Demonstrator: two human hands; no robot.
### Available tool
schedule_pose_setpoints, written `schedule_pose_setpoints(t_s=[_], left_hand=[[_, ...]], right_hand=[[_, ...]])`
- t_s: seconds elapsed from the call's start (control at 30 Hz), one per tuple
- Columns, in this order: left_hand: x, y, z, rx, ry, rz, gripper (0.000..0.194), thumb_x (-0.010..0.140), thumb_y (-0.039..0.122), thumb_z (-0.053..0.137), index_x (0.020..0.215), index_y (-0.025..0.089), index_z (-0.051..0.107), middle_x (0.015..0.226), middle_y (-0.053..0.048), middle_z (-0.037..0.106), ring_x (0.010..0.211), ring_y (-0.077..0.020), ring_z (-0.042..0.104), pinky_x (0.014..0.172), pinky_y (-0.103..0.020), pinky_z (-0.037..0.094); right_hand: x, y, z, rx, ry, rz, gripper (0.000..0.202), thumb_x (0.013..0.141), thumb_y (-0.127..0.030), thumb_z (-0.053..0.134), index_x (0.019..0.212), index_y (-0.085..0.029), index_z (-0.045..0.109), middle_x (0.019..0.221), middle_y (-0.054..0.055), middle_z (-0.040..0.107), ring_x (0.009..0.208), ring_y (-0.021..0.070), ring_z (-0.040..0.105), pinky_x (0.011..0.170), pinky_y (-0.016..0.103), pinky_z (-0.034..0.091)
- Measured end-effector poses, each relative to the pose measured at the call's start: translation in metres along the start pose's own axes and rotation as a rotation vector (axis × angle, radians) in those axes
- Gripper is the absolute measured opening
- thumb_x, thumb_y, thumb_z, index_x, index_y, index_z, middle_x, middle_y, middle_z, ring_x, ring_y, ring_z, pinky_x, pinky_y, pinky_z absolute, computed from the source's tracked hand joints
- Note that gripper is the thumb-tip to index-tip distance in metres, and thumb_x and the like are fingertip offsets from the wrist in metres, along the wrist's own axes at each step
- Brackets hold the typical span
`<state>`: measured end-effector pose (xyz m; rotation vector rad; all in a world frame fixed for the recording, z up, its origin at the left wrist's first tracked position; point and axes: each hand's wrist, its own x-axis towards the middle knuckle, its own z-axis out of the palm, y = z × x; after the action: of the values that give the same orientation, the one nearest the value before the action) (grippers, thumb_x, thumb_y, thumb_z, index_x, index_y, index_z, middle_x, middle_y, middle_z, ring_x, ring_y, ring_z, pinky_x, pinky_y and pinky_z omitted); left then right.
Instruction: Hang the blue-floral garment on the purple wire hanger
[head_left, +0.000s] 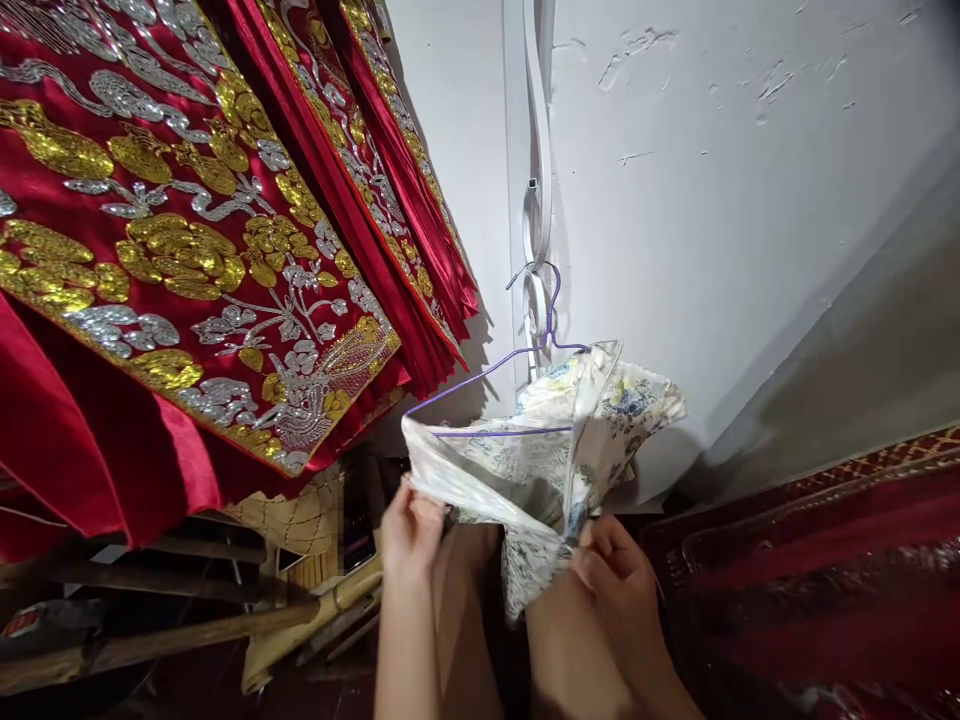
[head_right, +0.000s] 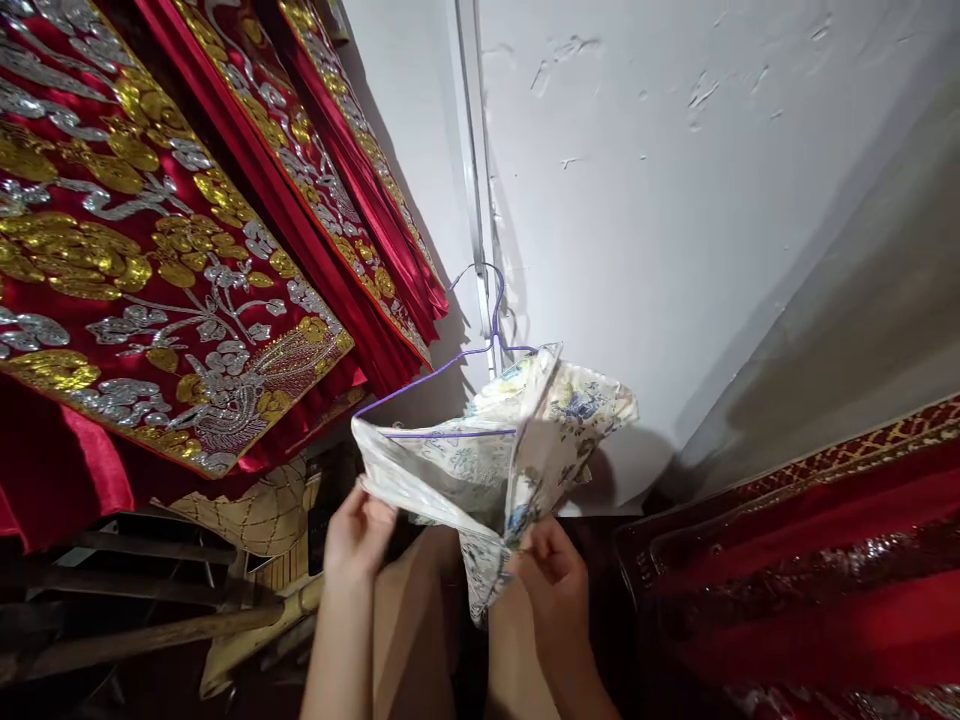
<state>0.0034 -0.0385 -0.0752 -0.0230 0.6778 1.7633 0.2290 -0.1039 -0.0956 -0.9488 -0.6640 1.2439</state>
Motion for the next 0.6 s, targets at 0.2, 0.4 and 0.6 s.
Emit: schedule_pose_setpoints(t_s=[0.2,0.4,0.6], left_hand=[[-0.036,-0.075,-0.017,0.033,0.161,-0.066,0.02,0.095,0.011,0.048,0.081,0.015,0.062,0.079,-0.006,0.07,0.077,-0.0132,0.071,0.078,-0.024,0.057],[-0.097,-0.11,0.013,0.128,-0.403,-0.259,0.02,0.08,0.03,0.077,0.077,0.015,0.064,0.083,-0.003,0.065,0.082,-0.0139,0.063,0.082,-0.023,0.049],[-0.151,-0.137,0.022,0.67,-0.698,-0.283,0.037,0.076,0.054,0.076,0.075,0.018,0.068,0.072,-0.004,0.058,0.07,-0.0178,0.057,0.071,-0.031,0.046]], right_hand=[[-0.001,0.035,-0.074,0.242,0.321,0.191,0.036,0.062,-0.025,0.077,0.064,-0.021,0.041,0.055,-0.009,0.04,0.043,0.0049,0.033,0.039,0.014,0.033],[-0.006,0.043,-0.107,0.2,0.419,0.033,0.033,0.064,-0.021,0.07,0.054,-0.02,0.038,0.048,-0.008,0.037,0.039,0.0056,0.034,0.034,0.016,0.031],[-0.029,-0.026,-0.073,-0.26,0.12,-0.087,0.015,0.074,-0.04,0.076,0.077,-0.028,0.066,0.074,0.002,0.064,0.064,0.0229,0.064,0.047,0.033,0.054]])
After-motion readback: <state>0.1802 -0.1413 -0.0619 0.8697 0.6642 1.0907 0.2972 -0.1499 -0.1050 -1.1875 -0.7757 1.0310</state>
